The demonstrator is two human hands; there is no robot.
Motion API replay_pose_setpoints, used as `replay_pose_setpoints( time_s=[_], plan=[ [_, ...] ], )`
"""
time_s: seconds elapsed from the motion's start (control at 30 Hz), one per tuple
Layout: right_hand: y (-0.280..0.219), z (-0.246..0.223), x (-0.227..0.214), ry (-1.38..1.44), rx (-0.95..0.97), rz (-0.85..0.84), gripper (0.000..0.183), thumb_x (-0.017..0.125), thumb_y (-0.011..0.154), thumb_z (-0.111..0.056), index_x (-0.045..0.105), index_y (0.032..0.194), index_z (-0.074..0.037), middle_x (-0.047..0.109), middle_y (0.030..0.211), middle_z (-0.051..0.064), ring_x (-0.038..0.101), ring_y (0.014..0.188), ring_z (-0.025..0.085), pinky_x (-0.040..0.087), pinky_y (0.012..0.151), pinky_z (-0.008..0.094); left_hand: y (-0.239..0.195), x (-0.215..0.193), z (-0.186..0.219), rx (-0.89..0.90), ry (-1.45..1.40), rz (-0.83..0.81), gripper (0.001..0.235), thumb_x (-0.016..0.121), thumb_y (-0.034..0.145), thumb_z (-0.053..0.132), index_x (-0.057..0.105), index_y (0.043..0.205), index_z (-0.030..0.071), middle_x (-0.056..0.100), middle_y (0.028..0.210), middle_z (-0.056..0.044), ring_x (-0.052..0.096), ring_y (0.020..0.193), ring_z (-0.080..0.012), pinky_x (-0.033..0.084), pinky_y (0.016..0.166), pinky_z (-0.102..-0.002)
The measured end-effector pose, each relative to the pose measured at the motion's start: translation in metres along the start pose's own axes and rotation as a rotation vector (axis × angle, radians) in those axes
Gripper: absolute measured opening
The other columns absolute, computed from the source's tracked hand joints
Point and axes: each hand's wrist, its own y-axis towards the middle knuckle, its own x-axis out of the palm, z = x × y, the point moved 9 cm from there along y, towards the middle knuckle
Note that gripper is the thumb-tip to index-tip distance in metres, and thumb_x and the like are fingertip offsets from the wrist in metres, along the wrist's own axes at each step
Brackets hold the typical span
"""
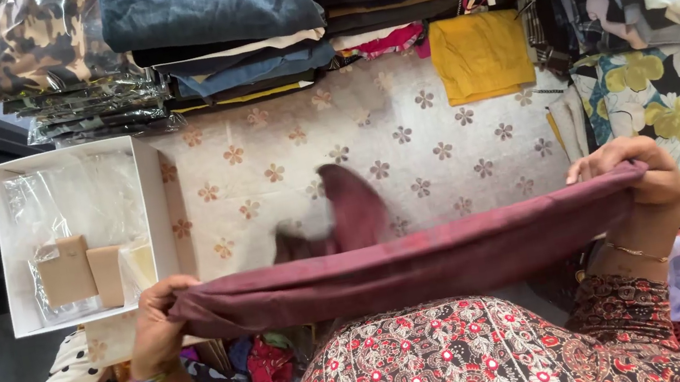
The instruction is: Folding various items of clothing, including pants, leggings, and shawls, on a table.
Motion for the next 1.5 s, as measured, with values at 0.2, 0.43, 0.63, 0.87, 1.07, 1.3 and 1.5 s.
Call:
replay_pose_setpoints(
  time_s=[0.2,0.43,0.63,0.87,1.07,1.3,1.5],
  plan=[
    [0.049,0.031,-0.077,-0.610,0.403,0.139,0.025,0.060,0.101,-0.015,0.063,0.117,0.004,0.068,0.109,0.010,0.064,0.101,0.020,0.051,0.088,0.032,0.063,0.049,0.027,-0.202,0.780,-0.088,0.034,0.060,0.078,-0.004,0.074,0.109,0.002,0.071,0.090,-0.002,0.061,0.077,-0.0107,0.051,0.066,-0.029],
    [0.085,0.094,-0.112,-1.580,0.316,0.353,0.035,0.068,0.090,-0.009,0.069,0.125,-0.006,0.071,0.112,0.012,0.065,0.103,0.029,0.051,0.090,0.039,0.180,0.035,-0.068,0.002,0.902,0.114,0.021,0.068,0.089,0.006,0.072,0.109,0.001,0.071,0.083,-0.005,0.062,0.075,-0.0101,0.051,0.065,-0.027],
    [0.110,0.137,0.080,-1.606,-0.172,0.029,0.038,0.081,0.086,-0.012,0.068,0.122,-0.010,0.068,0.126,0.011,0.065,0.119,0.034,0.052,0.105,0.044,0.166,0.154,-0.071,0.228,1.093,0.150,0.022,0.067,0.089,0.012,0.072,0.108,0.004,0.074,0.095,-0.018,0.072,0.079,-0.0304,0.055,0.072,-0.037],
    [0.100,0.199,0.177,-1.411,-0.094,-0.348,0.041,0.078,0.075,-0.010,0.069,0.115,-0.008,0.065,0.117,0.012,0.059,0.114,0.033,0.043,0.106,0.047,0.117,0.266,-0.043,0.238,1.090,-0.214,0.026,0.075,0.081,0.015,0.072,0.105,0.008,0.075,0.095,-0.014,0.072,0.087,-0.0342,0.056,0.073,-0.041],
    [0.102,0.171,0.176,-1.451,-0.078,-0.392,0.030,0.072,0.075,-0.003,0.073,0.104,-0.010,0.069,0.095,0.008,0.065,0.096,0.030,0.048,0.094,0.043,0.104,0.238,-0.035,0.216,1.166,-0.176,0.028,0.078,0.079,0.014,0.072,0.106,0.010,0.074,0.089,-0.014,0.071,0.079,-0.0341,0.055,0.067,-0.041],
    [0.096,0.109,0.150,-1.382,-0.149,-0.047,0.038,0.061,0.082,0.008,0.070,0.117,-0.004,0.073,0.111,0.017,0.072,0.103,0.034,0.056,0.091,0.039,0.087,0.189,-0.037,0.135,1.056,-0.092,0.027,0.073,0.077,0.007,0.073,0.104,0.008,0.074,0.081,-0.013,0.072,0.068,-0.0228,0.054,0.063,-0.034],
    [0.085,0.081,0.125,-1.412,-0.074,0.196,0.029,0.062,0.094,0.006,0.070,0.119,-0.005,0.070,0.101,0.020,0.072,0.092,0.032,0.054,0.082,0.034,0.079,0.155,-0.055,0.072,0.815,-0.091,0.018,0.072,0.082,0.001,0.073,0.100,0.001,0.072,0.080,-0.002,0.063,0.071,-0.0075,0.051,0.065,-0.025]
  ],
)
